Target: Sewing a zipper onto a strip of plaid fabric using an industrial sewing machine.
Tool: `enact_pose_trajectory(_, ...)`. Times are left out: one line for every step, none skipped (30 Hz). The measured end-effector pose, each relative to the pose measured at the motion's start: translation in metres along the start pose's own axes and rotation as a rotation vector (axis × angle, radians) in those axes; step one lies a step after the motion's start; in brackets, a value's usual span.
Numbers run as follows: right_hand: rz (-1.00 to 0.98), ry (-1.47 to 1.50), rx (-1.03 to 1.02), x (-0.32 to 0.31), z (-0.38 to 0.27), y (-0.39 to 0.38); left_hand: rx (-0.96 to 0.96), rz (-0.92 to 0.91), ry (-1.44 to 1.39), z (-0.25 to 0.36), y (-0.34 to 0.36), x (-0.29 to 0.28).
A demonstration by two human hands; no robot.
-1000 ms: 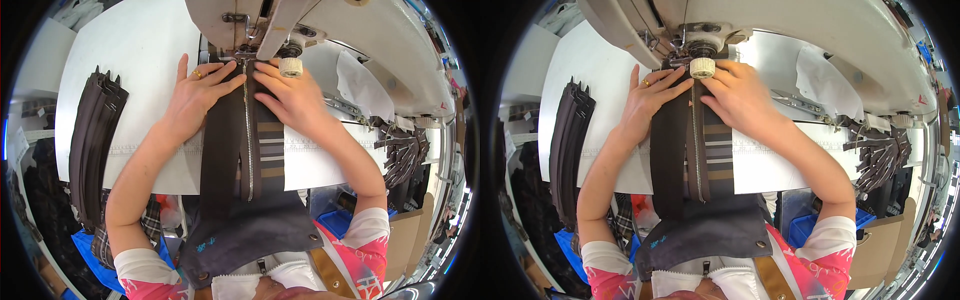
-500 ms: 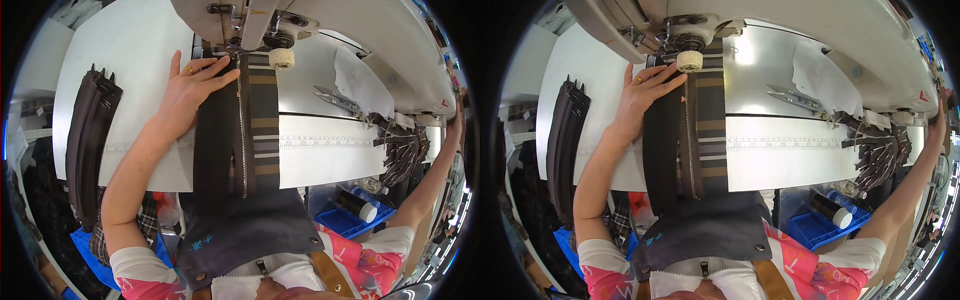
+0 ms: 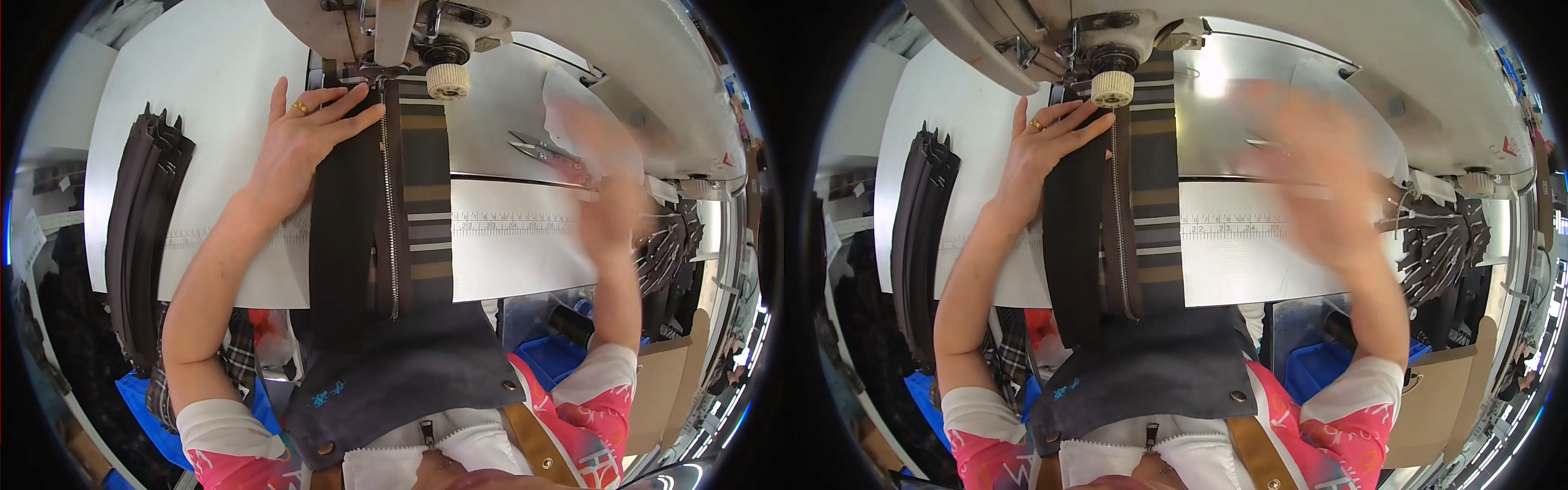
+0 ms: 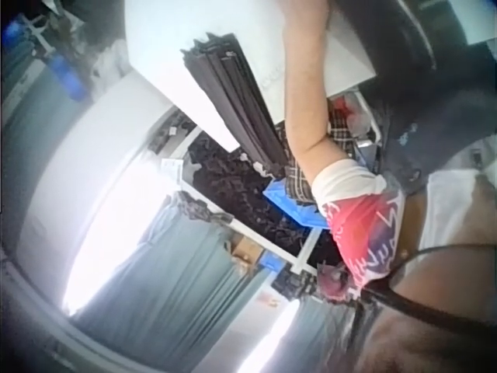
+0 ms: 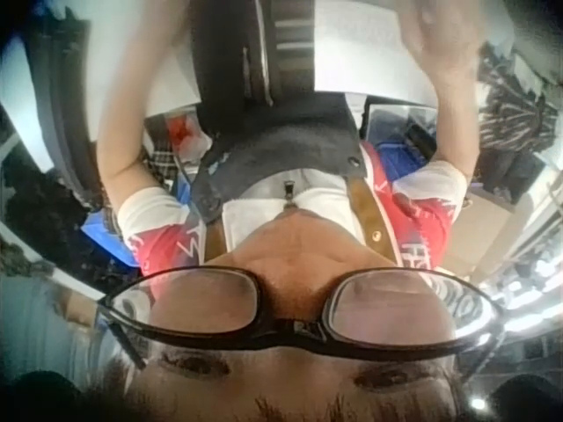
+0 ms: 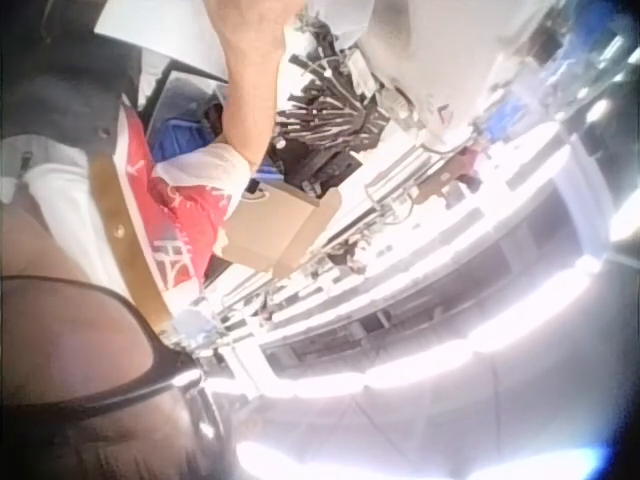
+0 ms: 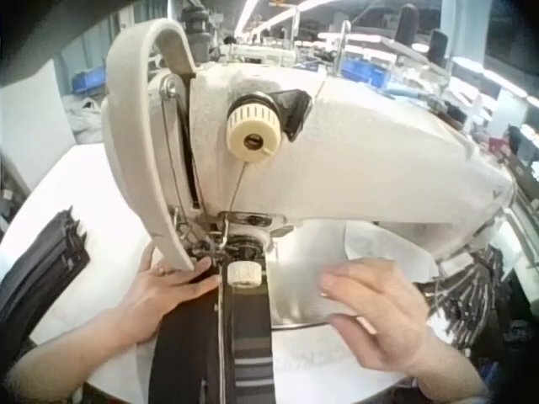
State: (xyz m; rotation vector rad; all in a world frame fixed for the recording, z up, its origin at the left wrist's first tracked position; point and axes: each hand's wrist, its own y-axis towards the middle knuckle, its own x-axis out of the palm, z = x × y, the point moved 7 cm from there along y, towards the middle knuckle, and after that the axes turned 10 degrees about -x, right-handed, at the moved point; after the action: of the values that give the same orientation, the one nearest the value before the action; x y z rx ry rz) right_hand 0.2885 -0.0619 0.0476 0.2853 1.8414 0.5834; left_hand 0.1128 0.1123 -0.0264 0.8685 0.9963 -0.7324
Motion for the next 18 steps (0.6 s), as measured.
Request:
enact_pose_trajectory(0.119,0.085,-0.264,0.026,-0.025,0.022,0.011,0.008,-0.007,0.003,0.002,-0.002)
enact_pose_trajectory(0.079,0.01,-0.275,0.049,-0.026,0.033,0.025,0.012,-0.018,0.005,0.003,-0.003)
enact_pose_trajectory(0.037,-0.069,-0.282,0.069,-0.019,0.039,0.036,0.011,-0.023,0.006,0.004,-0.003)
enact_pose_trajectory(-0.003,-0.146,-0.289,0.084,-0.012,0.042,0.045,0.009,-0.027,0.006,0.005,-0.003)
enact_pose_trajectory(-0.002,-0.149,-0.289,0.09,-0.008,0.042,0.048,0.012,-0.026,0.006,0.006,-0.003)
enact_pose_trajectory(0.013,-0.181,-0.297,0.095,-0.006,0.044,0.045,0.007,-0.026,0.007,0.004,-0.002)
enact_pose_trajectory(0.027,-0.214,-0.303,0.098,-0.006,0.046,0.043,0.003,-0.027,0.007,0.003,-0.001)
enact_pose_trajectory(0.026,-0.21,-0.309,0.098,-0.008,0.046,0.037,0.005,-0.025,0.007,0.004,-0.001)
enact_pose_trajectory(-0.04,-0.266,-0.287,0.1,-0.01,0.046,0.04,0.011,-0.023,0.007,0.004,-0.002)
enact_pose_trajectory(-0.106,-0.323,-0.265,0.103,-0.01,0.046,0.044,0.018,-0.022,0.006,0.003,-0.002)
enact_pose_trajectory(-0.108,-0.319,-0.269,0.107,-0.008,0.046,0.038,0.018,-0.022,0.004,0.002,-0.002)
enact_pose_trajectory(-0.101,-0.215,-0.243,0.111,-0.002,0.044,0.044,0.022,-0.03,0.004,0.001,-0.002)
enact_pose_trajectory(-0.094,-0.111,-0.216,0.112,0.004,0.042,0.05,0.025,-0.038,0.004,0.001,-0.001)
enact_pose_trajectory(-0.095,-0.114,-0.216,0.11,0.008,0.04,0.051,0.027,-0.04,0.004,0.002,-0.002)
enact_pose_trajectory(-0.063,-0.079,-0.139,0.105,0.017,0.037,0.047,0.017,-0.026,0.004,0.002,-0.001)
enact_pose_trajectory(-0.03,-0.044,-0.062,0.102,0.025,0.037,0.044,0.006,-0.011,0.003,0.003,-0.001)
enact_pose_trajectory(-0.031,-0.044,-0.064,0.103,0.025,0.038,0.042,0.007,-0.011,0.003,0.003,-0.001)
enact_pose_trajectory(-0.098,-0.069,-0.05,0.109,0.024,0.042,0.045,0.006,-0.013,0.004,0.004,-0.002)
